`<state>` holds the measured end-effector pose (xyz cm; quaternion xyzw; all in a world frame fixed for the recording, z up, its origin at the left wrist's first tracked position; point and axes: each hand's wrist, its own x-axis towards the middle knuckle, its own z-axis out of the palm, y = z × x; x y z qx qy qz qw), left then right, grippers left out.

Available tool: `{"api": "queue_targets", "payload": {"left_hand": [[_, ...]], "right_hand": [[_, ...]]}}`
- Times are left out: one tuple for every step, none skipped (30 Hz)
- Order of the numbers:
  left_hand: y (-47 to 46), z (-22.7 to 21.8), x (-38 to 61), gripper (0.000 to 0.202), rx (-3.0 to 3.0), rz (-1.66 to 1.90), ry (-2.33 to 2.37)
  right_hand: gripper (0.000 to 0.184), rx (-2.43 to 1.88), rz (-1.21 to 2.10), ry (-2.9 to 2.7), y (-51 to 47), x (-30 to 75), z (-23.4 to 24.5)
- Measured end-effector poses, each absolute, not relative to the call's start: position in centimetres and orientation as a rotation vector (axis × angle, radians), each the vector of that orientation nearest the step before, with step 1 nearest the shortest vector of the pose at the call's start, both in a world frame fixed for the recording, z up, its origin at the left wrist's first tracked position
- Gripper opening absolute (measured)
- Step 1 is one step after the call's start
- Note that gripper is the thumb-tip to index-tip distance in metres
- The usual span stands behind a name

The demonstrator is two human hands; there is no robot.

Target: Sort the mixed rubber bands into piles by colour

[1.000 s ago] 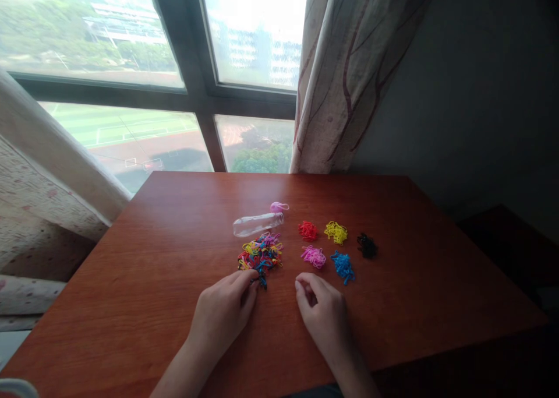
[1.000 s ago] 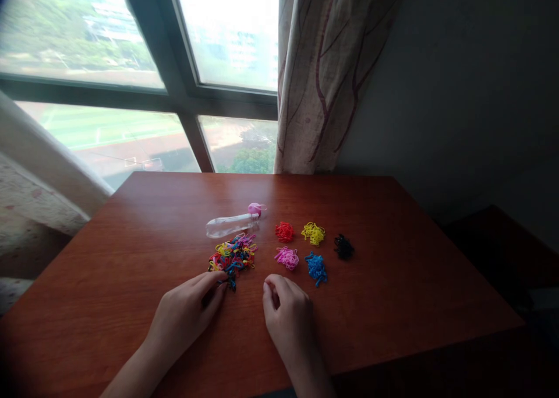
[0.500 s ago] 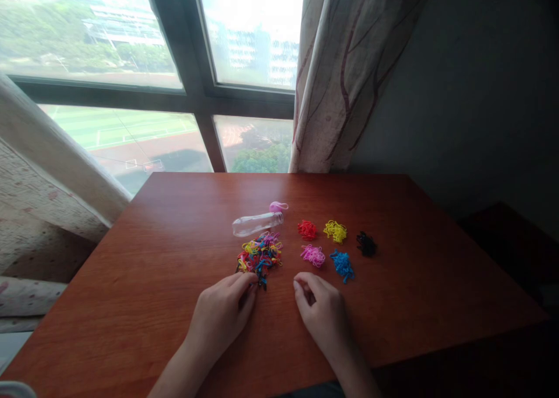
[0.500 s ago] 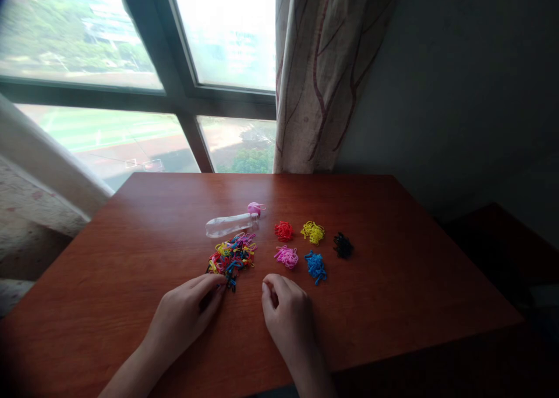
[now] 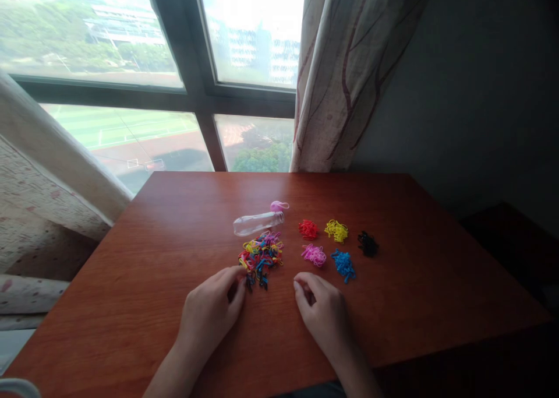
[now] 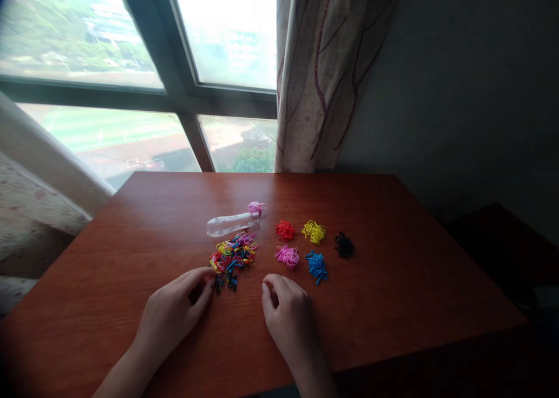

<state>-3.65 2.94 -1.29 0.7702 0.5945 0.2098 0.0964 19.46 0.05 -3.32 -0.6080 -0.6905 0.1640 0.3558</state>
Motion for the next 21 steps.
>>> {"api": "queue_targets", "payload": {"left_hand": [[2.92,-1.24,-3.62,0.019,2.287,0.61,1.759],[2.9,-1.2,-3.58,0.019,2.29,0.605,1.756],[2.89,-1.19,-3.56,0.019,2.291,0.604,1.752],[2.89,-1.2,-3.56,0.019,2.291,0.607,1.748],[2.9,-1.23,-3.56,0.019,2.29,0.608,1.746],[2.91,-1.26,-3.58,0.02,2.29,0.608,1.743],[2.93,-1.29,-3.59,0.02,2.289,0.608,1.741],[2.95,-1.31,-3.6,0.02,2.287,0.611,1.744],[2.96,-1.32,-3.61,0.02,2.283,0.615,1.749],[2.96,-1.32,-3.61,0.021,2.278,0.621,1.753],[2.96,-1.31,-3.6,0.022,2.275,0.625,1.756],[2.96,-1.29,-3.59,0.022,2.275,0.624,1.756],[2.94,-1.28,-3.58,0.022,2.278,0.618,1.753],[2.93,-1.28,-3.58,0.021,2.284,0.61,1.747],[2.91,-1.3,-3.59,0.02,2.291,0.603,1.74],[2.89,-1.32,-3.59,0.019,2.294,0.597,1.735],[2.88,-1.35,-3.61,0.019,2.294,0.594,1.733],[2.88,-1.39,-3.62,0.018,2.293,0.592,1.732],[2.88,-1.41,-3.63,0.018,2.291,0.59,1.731],[2.9,-1.41,-3.64,0.018,2.288,0.582,1.73],[2.93,-1.39,-3.65,0.018,2.287,0.573,1.731]], "right_hand": [[0.018,-1.573,0.427,-1.784,0.02,19.45,-3.28],[0.018,-1.576,0.429,-1.784,-0.01,19.45,-3.25],[0.018,-1.58,0.429,-1.786,-0.04,19.44,-3.22],[0.018,-1.582,0.429,-1.787,-0.06,19.44,-3.2],[0.018,-1.584,0.428,-1.787,-0.07,19.43,-3.2],[0.018,-1.585,0.429,-1.787,-0.06,19.44,-3.21],[0.019,-1.584,0.429,-1.787,-0.05,19.44,-3.23],[0.019,-1.583,0.428,-1.786,-0.03,19.45,-3.27],[0.018,-1.581,0.425,-1.786,-0.01,19.45,-3.3],[0.018,-1.579,0.42,-1.787,0.01,19.46,-3.33],[0.018,-1.578,0.414,-1.788,0.03,19.46,-3.35],[0.018,-1.578,0.405,-1.789,0.03,19.46,-3.35],[0.018,-1.579,0.397,-1.791,0.04,19.45,-3.35],[0.018,-1.58,0.391,-1.791,0.04,19.45,-3.33],[0.018,-1.579,0.386,-1.791,0.04,19.44,-3.31],[0.018,-1.578,0.384,-1.792,0.04,19.43,-3.27],[0.018,-1.575,0.384,-1.793,0.04,19.43,-3.24],[0.018,-1.573,0.387,-1.794,0.04,19.43,-3.21],[0.018,-1.574,0.391,-1.795,0.05,19.42,-3.18],[0.017,-1.576,0.395,-1.796,0.05,19.42,-3.16],[0.017,-1.579,0.401,-1.796,0.04,19.42,-3.16]]}}
